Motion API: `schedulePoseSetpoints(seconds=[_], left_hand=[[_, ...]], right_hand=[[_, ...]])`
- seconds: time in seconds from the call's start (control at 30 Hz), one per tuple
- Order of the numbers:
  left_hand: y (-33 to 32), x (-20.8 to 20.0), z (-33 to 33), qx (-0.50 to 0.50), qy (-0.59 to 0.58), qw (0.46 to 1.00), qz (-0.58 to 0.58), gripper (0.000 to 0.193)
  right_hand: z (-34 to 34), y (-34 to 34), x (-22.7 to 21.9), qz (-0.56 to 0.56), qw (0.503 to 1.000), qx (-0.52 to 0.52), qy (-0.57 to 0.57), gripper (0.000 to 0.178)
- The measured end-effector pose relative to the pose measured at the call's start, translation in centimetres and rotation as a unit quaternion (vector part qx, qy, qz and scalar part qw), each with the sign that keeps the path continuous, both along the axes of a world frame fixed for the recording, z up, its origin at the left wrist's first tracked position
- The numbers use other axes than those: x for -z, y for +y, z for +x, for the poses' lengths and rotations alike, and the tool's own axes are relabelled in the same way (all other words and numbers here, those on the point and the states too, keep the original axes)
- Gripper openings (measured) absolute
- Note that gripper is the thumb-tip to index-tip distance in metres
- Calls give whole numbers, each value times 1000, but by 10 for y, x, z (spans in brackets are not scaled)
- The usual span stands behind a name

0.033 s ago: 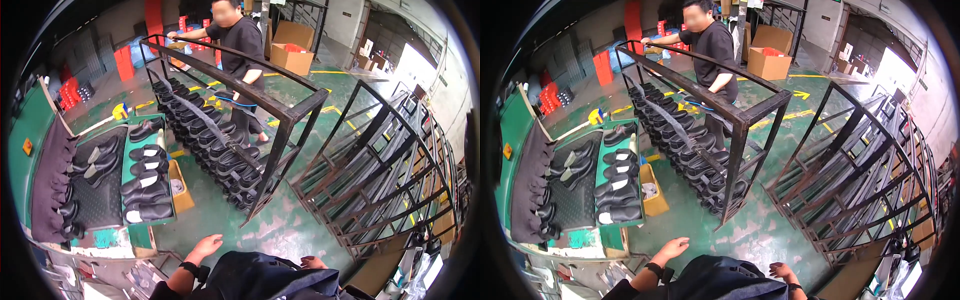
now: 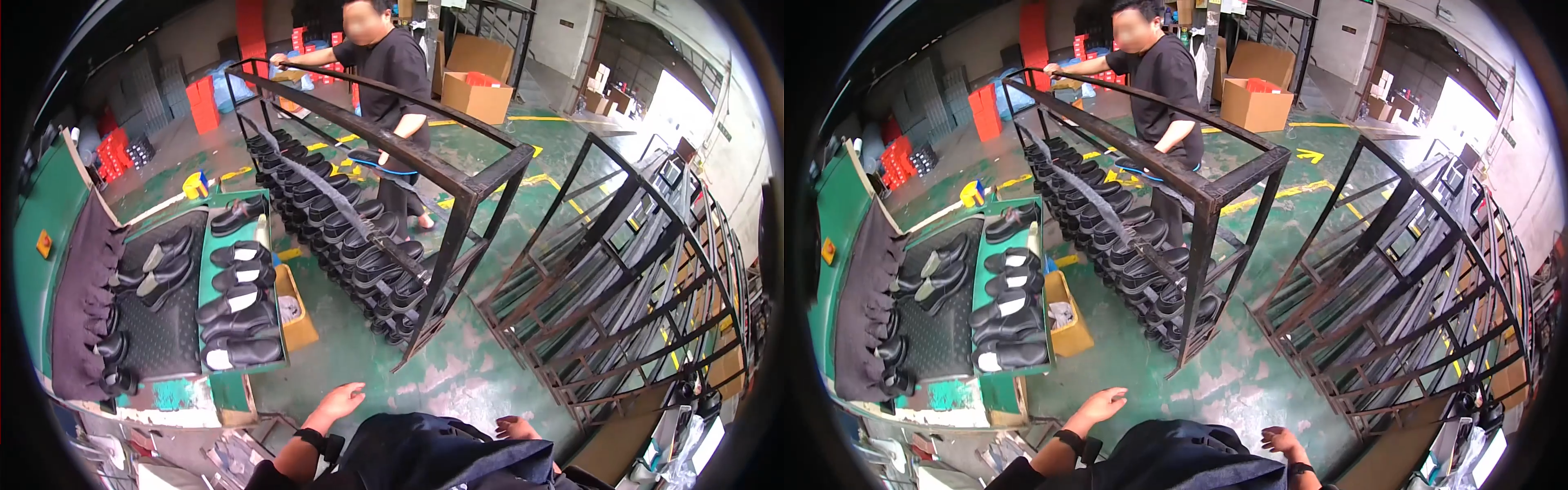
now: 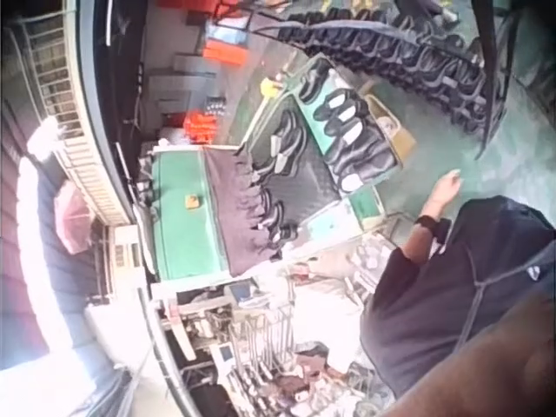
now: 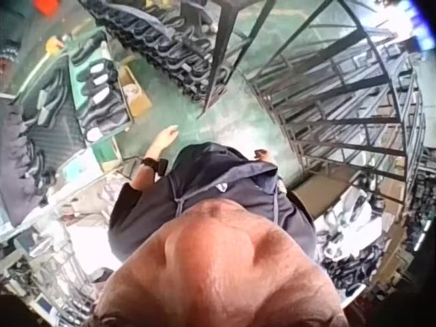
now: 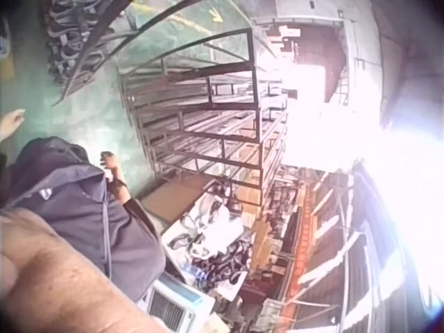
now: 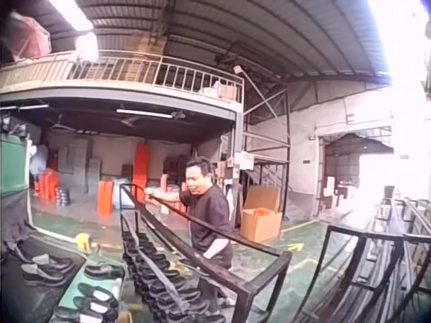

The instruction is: Move shoe racks and inspect assembled shoes in a factory environment.

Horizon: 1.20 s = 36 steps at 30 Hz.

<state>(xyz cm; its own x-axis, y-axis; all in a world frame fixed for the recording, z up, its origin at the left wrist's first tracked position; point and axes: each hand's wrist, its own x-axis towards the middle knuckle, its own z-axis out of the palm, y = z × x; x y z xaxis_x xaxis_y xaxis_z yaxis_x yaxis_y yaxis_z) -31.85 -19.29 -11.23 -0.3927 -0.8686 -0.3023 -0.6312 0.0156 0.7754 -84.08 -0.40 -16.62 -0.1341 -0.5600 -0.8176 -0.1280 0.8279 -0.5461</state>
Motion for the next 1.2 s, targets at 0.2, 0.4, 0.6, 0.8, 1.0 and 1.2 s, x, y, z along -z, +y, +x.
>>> schedulePoseSetpoints(seconds=[0.2,0.4,0.6,0.8,1.0,1.2], left_hand=[[-82,1,-22,-14,-20,999,31,49],[-156,49,-28,-35,-34,999,21,45],[-190,82,-5,-64,-149,985,63,42],[-269,43,-20,-55,-185,971,139,45],[-436,51,-72,-3,54,978,202,34],[-622,-32,-336,312,137,936,90,41]], right_hand=[[-57,-143,-56,-246,954,164,50,20],[-125,-360,-158,-485,822,290,64,51],[-232,-551,-263,-546,645,370,386,97],[-302,-655,-317,-611,642,419,198,49],[-299,-655,-320,-577,645,436,249,28],[-144,-594,-345,-528,725,373,238,17]])
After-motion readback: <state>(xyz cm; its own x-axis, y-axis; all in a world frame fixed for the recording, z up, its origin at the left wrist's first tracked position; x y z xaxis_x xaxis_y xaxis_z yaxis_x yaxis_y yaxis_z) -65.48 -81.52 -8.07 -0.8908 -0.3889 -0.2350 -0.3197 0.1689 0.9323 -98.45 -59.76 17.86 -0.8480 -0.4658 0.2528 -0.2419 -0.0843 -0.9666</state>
